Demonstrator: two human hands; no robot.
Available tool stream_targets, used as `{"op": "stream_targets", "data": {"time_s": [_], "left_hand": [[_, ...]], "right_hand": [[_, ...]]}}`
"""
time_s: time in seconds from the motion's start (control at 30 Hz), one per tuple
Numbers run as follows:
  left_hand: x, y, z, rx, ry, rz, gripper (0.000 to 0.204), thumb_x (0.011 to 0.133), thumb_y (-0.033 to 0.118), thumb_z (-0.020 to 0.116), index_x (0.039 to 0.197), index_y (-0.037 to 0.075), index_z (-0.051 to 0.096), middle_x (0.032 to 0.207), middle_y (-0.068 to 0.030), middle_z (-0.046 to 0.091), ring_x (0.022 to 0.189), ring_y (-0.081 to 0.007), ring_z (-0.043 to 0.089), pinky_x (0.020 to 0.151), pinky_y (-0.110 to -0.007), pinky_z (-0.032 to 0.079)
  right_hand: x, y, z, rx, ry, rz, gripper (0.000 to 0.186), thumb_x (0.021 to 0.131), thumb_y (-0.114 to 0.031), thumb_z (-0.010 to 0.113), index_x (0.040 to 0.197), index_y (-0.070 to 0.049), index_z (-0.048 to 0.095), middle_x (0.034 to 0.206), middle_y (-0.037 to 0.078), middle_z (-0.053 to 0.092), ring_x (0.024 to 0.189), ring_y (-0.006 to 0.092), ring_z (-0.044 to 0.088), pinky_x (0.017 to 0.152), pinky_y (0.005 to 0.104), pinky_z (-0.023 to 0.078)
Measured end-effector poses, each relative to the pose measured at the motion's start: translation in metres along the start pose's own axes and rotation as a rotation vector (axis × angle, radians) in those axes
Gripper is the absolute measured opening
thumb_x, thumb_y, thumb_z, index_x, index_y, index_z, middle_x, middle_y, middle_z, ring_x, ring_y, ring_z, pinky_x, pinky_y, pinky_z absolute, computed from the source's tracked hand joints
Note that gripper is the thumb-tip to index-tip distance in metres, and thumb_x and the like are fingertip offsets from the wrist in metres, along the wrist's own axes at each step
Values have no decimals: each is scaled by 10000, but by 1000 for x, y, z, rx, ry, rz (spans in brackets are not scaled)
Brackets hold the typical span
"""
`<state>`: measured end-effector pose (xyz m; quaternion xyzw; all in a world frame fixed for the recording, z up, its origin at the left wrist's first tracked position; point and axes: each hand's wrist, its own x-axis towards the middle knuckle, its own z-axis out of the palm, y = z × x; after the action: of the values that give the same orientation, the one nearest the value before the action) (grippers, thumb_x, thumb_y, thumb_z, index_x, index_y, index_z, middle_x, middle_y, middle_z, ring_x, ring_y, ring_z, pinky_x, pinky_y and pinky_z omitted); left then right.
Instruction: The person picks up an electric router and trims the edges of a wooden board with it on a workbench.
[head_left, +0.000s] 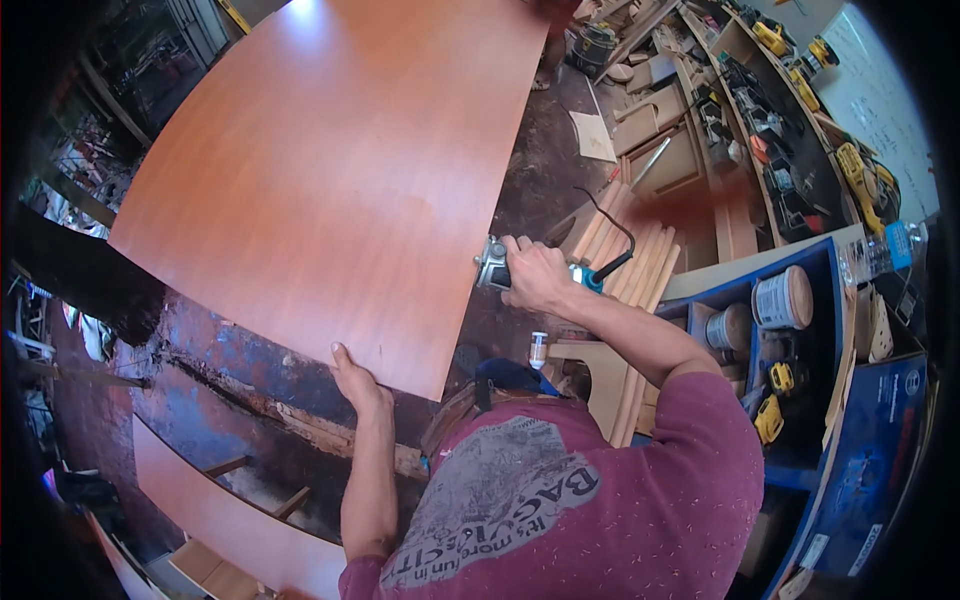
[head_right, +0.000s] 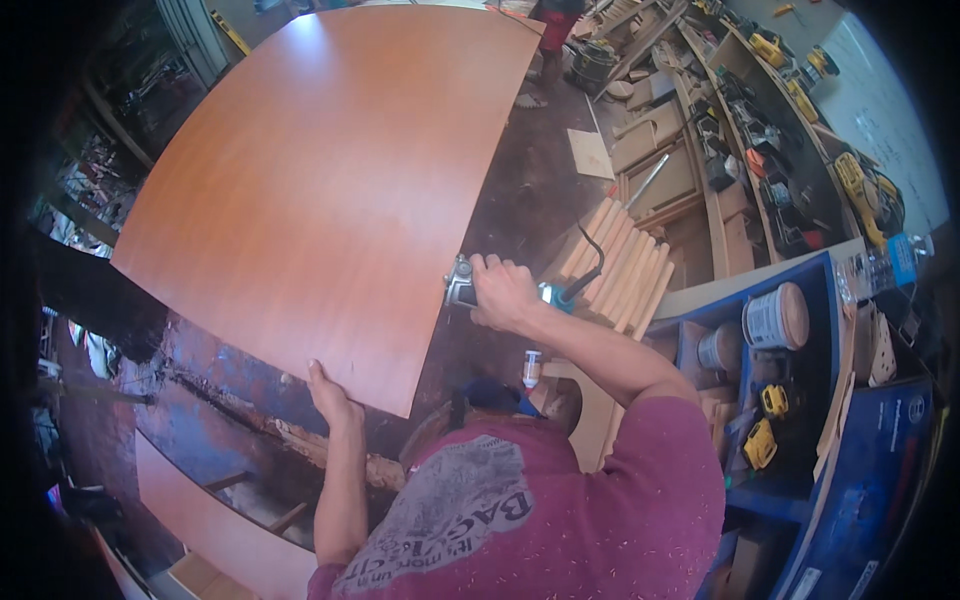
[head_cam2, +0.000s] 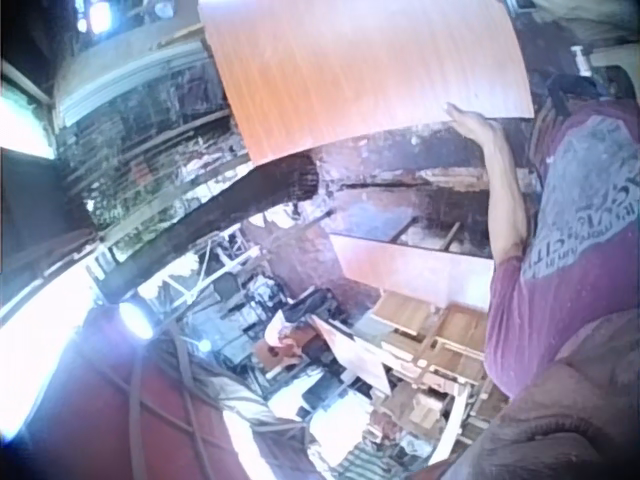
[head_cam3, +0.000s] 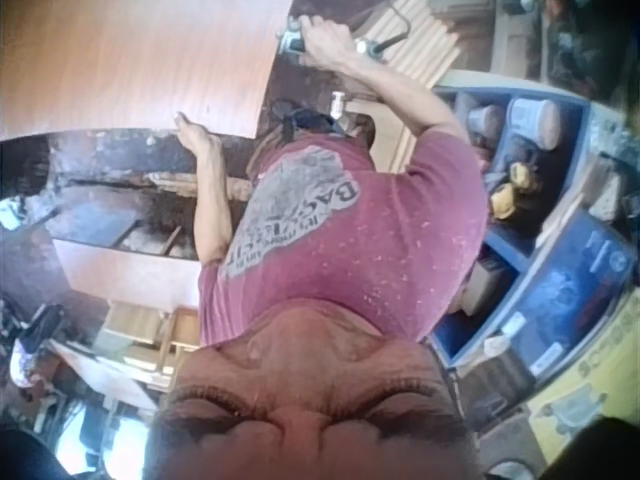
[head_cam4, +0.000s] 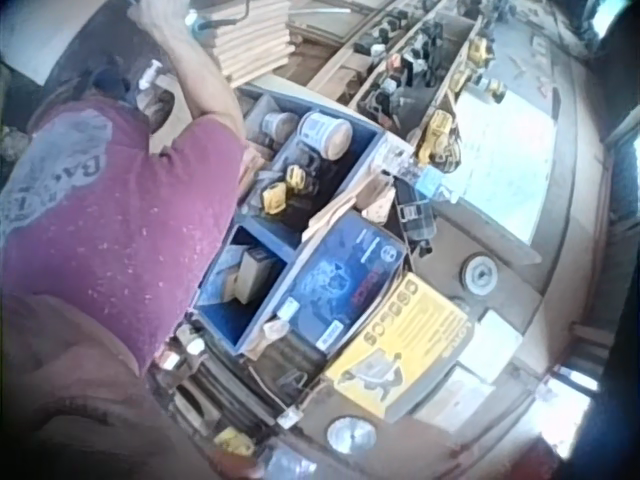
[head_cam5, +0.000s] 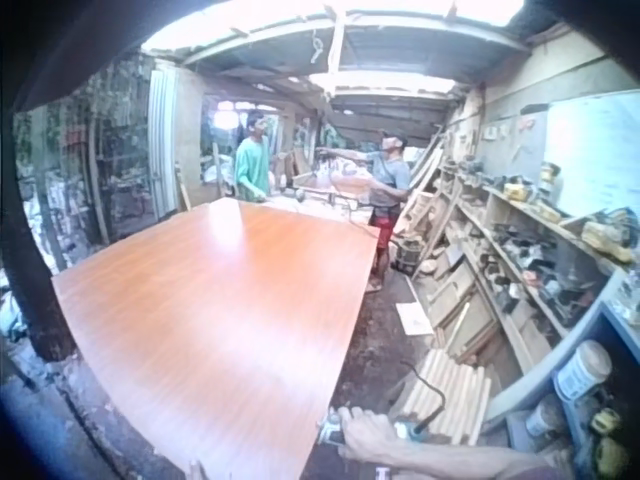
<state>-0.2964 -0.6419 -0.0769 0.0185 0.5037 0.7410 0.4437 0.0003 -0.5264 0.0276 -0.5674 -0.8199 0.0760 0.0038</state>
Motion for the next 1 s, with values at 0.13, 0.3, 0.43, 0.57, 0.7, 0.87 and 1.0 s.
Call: {"op": "stream_targets", "data": {"time_s": [0.13,0.3,0.43,0.57,0.7,0.87,1.0], "left_hand": [[0,4,0,44,-8,-52,588,1098,320,508,1542,-27,343,1481,-176,516,1299,-319,580,1077,-462,524],[4,6,-8,58,-34,-105,527,1105,339,481,1495,-11,421,1444,-141,554,1305,-295,585,1070,-471,538],[9,4,-13,65,-106,-78,565,1100,366,508,1501,-16,398,1449,-153,541,1276,-299,597,1058,-459,538],[13,3,-20,84,-141,-97,531,1104,367,498,1475,-9,441,1406,-126,578,1268,-270,601,1062,-440,534],[13,4,-22,121,-152,-106,500,1108,368,484,1448,2,469,1373,-109,598,1237,-247,616,1054,-419,536],[12,7,-23,160,-211,-109,511,1107,372,484,1450,-6,465,1380,-117,593,1234,-250,614,1050,-413,533],[21,1,-21,193,-168,-57,534,1104,364,495,1457,-33,447,1398,-133,580,1259,-256,597,1063,-408,517]], "right_hand": [[-12,-13,-5,17,21,-7,627,647,-202,838,1143,46,548,1055,247,666,947,414,711,784,488,609],[-22,-20,3,12,8,-28,695,655,-283,875,1167,35,529,1061,246,661,940,417,713,792,497,605],[-37,-33,5,30,-12,-19,679,649,-244,854,1176,38,532,1064,242,663,938,420,712,789,491,609],[-56,-46,8,50,-9,-25,662,638,-194,833,1182,49,546,1044,241,671,920,409,720,772,475,608],[-75,-62,13,64,-1,-49,625,651,-164,800,1180,63,557,1035,244,682,906,391,730,761,449,605],[-93,-79,30,85,40,-78,613,634,-175,807,1139,69,560,990,244,666,871,400,716,727,471,605],[-109,-92,32,100,74,-86,577,646,-166,792,1121,72,566,973,244,669,858,401,716,714,466,602]]}}
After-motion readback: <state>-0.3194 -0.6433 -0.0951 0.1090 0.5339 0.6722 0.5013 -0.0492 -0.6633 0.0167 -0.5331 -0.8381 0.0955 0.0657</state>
